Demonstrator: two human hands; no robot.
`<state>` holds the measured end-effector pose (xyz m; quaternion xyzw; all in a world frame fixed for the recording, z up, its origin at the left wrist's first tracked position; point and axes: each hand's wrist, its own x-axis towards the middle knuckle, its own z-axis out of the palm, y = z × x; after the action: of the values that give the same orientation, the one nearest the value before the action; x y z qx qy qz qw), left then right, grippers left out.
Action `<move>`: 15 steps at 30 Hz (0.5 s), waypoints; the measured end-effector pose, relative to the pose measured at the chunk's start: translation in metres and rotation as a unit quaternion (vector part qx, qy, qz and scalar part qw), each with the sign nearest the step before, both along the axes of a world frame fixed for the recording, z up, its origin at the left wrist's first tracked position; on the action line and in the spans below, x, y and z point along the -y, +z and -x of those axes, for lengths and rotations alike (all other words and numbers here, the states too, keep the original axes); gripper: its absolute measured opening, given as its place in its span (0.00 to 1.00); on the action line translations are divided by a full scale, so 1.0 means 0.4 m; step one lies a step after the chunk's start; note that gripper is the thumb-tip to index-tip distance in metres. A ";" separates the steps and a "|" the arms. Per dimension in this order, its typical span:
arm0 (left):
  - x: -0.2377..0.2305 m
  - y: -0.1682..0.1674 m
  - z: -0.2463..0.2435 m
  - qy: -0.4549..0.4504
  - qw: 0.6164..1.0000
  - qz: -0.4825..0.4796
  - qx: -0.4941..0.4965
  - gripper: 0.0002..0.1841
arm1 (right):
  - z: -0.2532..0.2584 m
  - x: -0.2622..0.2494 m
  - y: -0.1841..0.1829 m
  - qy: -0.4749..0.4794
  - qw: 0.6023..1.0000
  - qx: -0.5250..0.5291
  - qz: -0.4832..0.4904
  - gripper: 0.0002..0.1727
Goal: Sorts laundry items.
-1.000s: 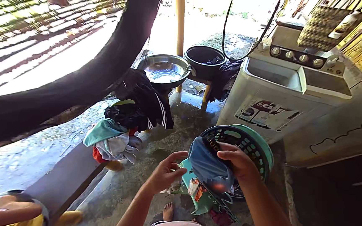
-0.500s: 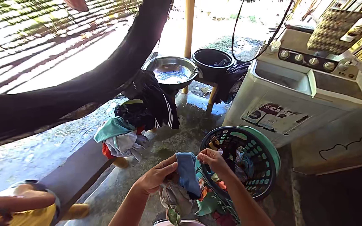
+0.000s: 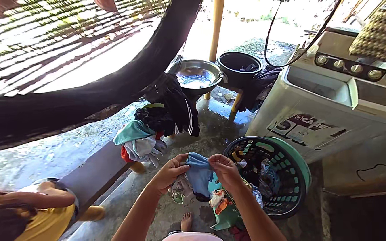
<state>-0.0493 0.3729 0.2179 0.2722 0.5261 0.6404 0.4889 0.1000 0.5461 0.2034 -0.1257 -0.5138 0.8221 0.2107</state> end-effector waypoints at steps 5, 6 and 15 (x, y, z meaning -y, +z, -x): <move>-0.004 -0.002 0.000 0.030 0.999 0.029 -0.009 0.24 | -0.014 0.001 0.050 0.021 0.925 0.154 -0.347 0.13; -0.006 -0.001 -0.002 0.038 0.999 0.036 -0.015 0.25 | -0.014 0.009 0.056 0.002 0.902 0.178 -0.393 0.11; 0.020 0.016 -0.007 0.097 0.992 0.047 -0.062 0.28 | -0.011 0.001 -0.037 -0.059 0.980 0.145 -0.121 0.11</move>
<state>-0.0465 0.3650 0.2245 0.2355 0.6088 0.6410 0.4038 0.1045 0.5457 0.1888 -0.2474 -0.6262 0.7130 0.1957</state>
